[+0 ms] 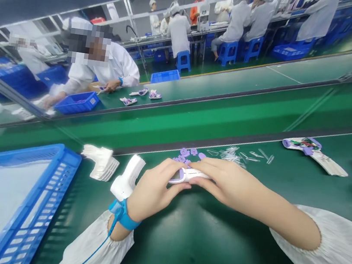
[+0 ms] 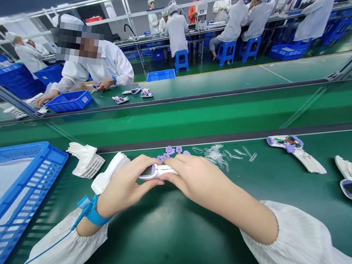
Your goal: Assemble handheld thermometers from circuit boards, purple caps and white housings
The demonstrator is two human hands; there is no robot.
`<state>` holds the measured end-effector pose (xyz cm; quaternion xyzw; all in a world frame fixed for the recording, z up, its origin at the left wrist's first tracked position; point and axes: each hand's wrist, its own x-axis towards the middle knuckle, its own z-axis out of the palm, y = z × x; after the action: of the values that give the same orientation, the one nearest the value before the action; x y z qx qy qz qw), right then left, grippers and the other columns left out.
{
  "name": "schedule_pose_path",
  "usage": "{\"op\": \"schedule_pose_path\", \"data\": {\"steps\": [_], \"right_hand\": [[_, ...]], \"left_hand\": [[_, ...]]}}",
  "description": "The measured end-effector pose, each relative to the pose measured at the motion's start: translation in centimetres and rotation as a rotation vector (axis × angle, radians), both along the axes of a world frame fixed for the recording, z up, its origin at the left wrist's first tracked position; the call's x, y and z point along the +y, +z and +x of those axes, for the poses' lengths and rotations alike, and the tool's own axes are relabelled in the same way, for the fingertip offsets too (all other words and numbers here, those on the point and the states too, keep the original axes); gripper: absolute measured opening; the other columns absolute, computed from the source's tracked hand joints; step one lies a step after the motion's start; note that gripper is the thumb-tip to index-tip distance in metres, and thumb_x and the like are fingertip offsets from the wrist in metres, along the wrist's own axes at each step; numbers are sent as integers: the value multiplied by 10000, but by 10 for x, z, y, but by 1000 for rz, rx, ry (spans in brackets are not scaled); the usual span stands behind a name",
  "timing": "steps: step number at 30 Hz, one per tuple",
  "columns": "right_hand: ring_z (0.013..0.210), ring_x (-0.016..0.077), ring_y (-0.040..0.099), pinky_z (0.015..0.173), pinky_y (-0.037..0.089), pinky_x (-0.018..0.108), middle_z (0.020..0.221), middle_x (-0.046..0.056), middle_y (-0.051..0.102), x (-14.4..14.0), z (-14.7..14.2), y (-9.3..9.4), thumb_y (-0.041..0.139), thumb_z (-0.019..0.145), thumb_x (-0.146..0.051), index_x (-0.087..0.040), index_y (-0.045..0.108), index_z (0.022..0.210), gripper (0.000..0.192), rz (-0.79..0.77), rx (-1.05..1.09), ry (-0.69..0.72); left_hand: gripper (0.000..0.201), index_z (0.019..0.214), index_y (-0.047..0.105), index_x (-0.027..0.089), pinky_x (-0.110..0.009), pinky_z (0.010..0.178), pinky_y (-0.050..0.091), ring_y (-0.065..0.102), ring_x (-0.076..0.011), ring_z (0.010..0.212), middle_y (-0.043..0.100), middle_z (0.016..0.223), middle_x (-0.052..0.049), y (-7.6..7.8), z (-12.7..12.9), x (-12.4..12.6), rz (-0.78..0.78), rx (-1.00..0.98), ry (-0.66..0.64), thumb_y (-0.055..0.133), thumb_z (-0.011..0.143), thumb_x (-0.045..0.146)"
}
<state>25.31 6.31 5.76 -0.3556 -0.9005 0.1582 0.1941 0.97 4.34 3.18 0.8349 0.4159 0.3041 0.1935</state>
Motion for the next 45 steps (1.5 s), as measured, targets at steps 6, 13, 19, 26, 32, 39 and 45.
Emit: {"op": "schedule_pose_path", "data": {"steps": [6,13,19,26,32,39,45], "right_hand": [[796,223,666,694,459,331,917,66,730,-4,-11,-17,453,1144,-371,-184,694,1007,334,81,34,-35],[595,171,570,599,351,320,674,2,669,12,-5,2,412,1140,-380,-216,686,786,477,-201,74,-61],[1010,258,743,811,524,353,1213,68,792,8,16,20,572,1095,-448,-237,718,1348,360,-196,96,98],[986,265,739,806,550,378,1155,100,787,0,7,8,497,1140,-369,-177,695,1304,321,113,99,116],[957,268,743,842,570,408,1083,102,798,-4,-8,-13,458,1148,-327,-162,710,1269,325,200,181,33],[997,271,759,893,570,413,1120,86,819,-4,-16,-33,544,1110,-337,-212,752,1257,284,53,261,-77],[870,256,759,772,527,357,968,65,832,17,-3,-11,612,1041,-530,-221,811,1125,377,-425,419,-295]], "left_hand": [[182,1174,651,250,-304,756,505,671,-204,889,690,1026,-28,-5,7,-7,-12,31,108,716,1022,324],[263,1139,679,214,-295,688,488,672,-192,805,681,923,-22,-5,18,-14,30,35,97,738,1009,434],[264,1214,672,230,-329,960,582,733,-227,1116,756,1197,-60,1,7,-2,85,-126,52,785,985,299],[304,1291,684,228,-348,913,615,749,-234,1081,782,1197,-88,3,5,-3,237,-131,5,759,997,219],[193,1169,706,218,-333,851,606,746,-222,1017,775,1116,-76,-8,7,-7,272,-101,102,731,991,148],[171,1175,693,234,-344,856,608,749,-227,1004,775,1096,-58,-14,5,-1,157,-104,121,728,1009,214],[867,1628,404,275,-515,1129,584,547,-368,1478,469,1595,-188,-10,-10,15,206,-147,148,866,906,412]]}}
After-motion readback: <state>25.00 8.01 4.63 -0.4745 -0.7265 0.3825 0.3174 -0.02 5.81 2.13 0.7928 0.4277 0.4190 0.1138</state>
